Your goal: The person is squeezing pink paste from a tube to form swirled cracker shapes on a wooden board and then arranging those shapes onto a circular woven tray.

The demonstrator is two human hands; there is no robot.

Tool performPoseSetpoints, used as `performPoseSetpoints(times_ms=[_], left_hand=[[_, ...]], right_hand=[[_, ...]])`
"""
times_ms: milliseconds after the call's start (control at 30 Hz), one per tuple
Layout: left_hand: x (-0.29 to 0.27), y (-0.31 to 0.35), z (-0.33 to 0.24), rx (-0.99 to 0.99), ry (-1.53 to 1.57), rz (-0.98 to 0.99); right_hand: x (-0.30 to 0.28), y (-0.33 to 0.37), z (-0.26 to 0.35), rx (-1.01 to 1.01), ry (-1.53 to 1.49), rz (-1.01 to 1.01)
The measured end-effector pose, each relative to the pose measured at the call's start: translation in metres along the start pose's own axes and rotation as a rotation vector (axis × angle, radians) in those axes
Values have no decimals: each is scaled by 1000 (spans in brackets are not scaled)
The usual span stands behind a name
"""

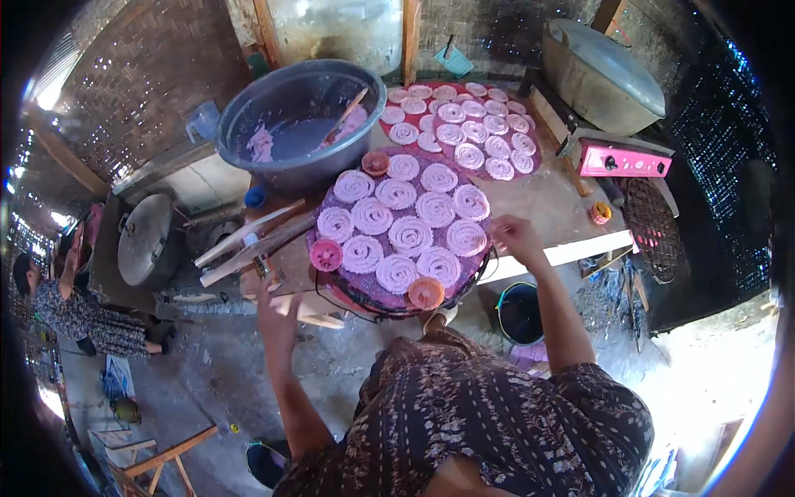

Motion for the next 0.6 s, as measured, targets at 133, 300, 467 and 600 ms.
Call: performPoseSetpoints(times_ms=[133,300,467,600], left_hand=[[40,-27,-35,235,-15,107],[79,-36,-37,322,-187,285],[77,-38,-28,303,-148,275],[71,-35,-28,319,-121,210]], right_hand=[[72,50,79,-115,113,179],[90,73,90,-127,161,70],[84,67,71,-80,62,131],[55,54,51,-39,-71,117]])
Point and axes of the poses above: each hand's wrist, its own y-axis away from the middle knuckle, its own x-axis out of the palm, z = x × y, the point moved 7 cm from there along -y, towards the middle knuckle, and after that the axes turned 6 degrees about y, right-handed, at the moved point
